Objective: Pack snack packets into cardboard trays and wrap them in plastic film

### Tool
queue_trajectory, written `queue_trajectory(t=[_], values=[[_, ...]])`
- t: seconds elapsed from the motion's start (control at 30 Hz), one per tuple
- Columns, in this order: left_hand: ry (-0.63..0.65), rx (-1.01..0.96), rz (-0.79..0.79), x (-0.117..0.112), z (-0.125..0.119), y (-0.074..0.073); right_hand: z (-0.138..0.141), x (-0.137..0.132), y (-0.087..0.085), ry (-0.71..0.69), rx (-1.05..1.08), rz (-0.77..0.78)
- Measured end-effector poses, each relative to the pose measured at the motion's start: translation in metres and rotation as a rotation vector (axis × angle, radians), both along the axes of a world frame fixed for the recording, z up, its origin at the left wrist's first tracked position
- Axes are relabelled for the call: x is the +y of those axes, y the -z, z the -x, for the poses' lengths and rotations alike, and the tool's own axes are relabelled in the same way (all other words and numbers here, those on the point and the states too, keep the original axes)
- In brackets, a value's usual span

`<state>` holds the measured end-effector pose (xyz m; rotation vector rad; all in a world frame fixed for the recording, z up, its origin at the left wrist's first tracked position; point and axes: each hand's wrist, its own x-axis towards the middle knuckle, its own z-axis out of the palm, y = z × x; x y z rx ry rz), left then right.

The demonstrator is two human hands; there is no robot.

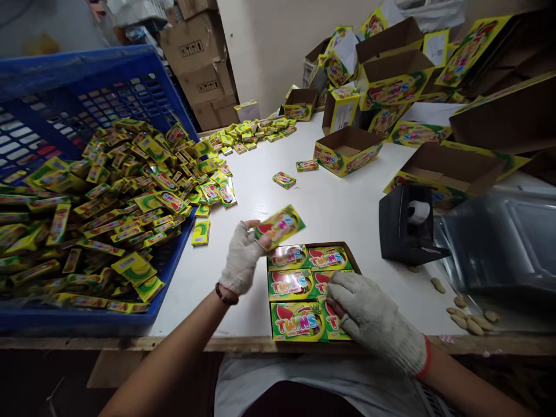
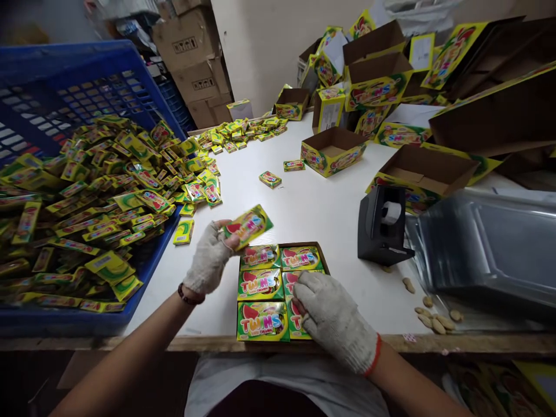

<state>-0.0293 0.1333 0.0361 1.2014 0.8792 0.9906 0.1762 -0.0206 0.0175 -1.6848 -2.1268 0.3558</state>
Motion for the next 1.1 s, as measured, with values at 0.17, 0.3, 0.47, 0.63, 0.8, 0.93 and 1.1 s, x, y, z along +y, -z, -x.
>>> queue_trajectory(t=[0.17, 0.3, 0.47, 0.63, 0.8, 0.93, 1.1], values=[[0.272, -0.031, 0.054, -0.052, -0.027, -0.023, -0.008, 0.012, -0.027, 0.324, 0.631, -0.108], [0.336, 0.218, -0.328, -0.051, -0.032, -0.017, -0.018, 0.024, -0.053, 0.266, 0.638, 0.012], [-0.233, 0.884, -0.432, 0.031, 0.007, 0.002, -0.03, 0.03, -0.03, 0.288, 0.446, 0.084], [-0.476, 1.02, -0.232, 0.086, 0.08, 0.026, -0.023, 0.032, 0.004, 0.175, 0.183, -0.139], [-0.381, 0.845, -0.172, 0.082, 0.099, 0.036, -0.022, 0.033, 0.006, 0.114, -0.016, -0.118], [-0.241, 0.545, -0.135, 0.049, 0.052, 0.021, -0.021, 0.037, -0.007, 0.174, -0.045, -0.159], [0.188, -0.006, -0.05, -0.016, -0.033, -0.013, -0.004, 0.059, -0.033, 0.339, 0.481, -0.09]])
